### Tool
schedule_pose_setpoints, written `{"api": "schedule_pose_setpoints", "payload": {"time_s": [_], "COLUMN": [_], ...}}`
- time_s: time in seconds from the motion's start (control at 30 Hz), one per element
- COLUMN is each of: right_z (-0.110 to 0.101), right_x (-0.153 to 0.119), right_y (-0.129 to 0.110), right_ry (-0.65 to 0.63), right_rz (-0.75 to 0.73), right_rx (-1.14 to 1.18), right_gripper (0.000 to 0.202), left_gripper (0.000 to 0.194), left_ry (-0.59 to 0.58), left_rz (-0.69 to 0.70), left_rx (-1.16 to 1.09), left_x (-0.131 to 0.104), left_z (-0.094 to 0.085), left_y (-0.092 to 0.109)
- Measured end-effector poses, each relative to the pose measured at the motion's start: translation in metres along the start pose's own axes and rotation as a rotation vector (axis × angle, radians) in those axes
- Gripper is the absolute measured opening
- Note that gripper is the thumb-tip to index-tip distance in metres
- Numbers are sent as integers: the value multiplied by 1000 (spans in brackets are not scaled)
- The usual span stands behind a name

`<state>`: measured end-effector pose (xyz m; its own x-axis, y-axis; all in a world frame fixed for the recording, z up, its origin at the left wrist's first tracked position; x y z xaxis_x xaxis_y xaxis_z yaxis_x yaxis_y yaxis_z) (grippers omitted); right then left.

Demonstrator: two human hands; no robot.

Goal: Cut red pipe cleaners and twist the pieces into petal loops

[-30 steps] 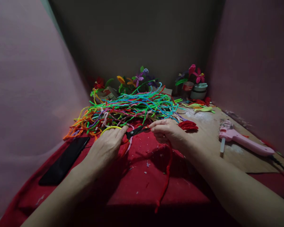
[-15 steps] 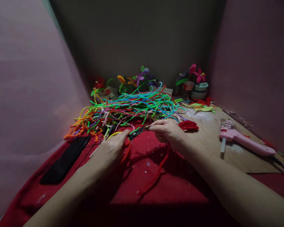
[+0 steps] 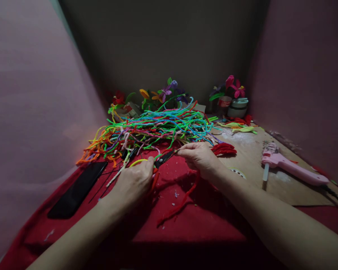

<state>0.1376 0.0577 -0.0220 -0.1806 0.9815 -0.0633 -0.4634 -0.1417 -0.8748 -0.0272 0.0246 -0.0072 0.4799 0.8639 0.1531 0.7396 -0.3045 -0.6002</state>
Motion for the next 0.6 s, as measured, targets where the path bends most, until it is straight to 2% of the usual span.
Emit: {"api": "schedule_pose_setpoints", "payload": {"time_s": [0.23, 0.47, 0.6], "right_z": [-2, 0, -2], "right_x": [1, -1, 1], "right_y": [4, 4, 4], "right_ry": [14, -19, 12], "right_rz": [11, 8, -21], "right_rx": [-26, -56, -93], "right_gripper": [12, 12, 11], "left_gripper": [36, 33, 34], "left_ry": [-56, -8, -32], "left_rz": [28, 49, 48], "left_rx": [3, 110, 123], "left_x": [2, 1, 1], "left_z": [7, -6, -5], "left_y": [11, 11, 16]}}
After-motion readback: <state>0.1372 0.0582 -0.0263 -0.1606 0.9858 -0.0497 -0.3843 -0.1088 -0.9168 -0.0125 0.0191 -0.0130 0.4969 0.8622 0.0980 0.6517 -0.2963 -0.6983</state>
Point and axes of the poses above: each hand's wrist, its own x-axis towards the middle knuckle, its own z-axis out of the palm, y = z × x, the point moved 5 cm from there along x, towards the middle knuckle, and after that the axes turned 14 degrees about x, right-handed, at the moved point
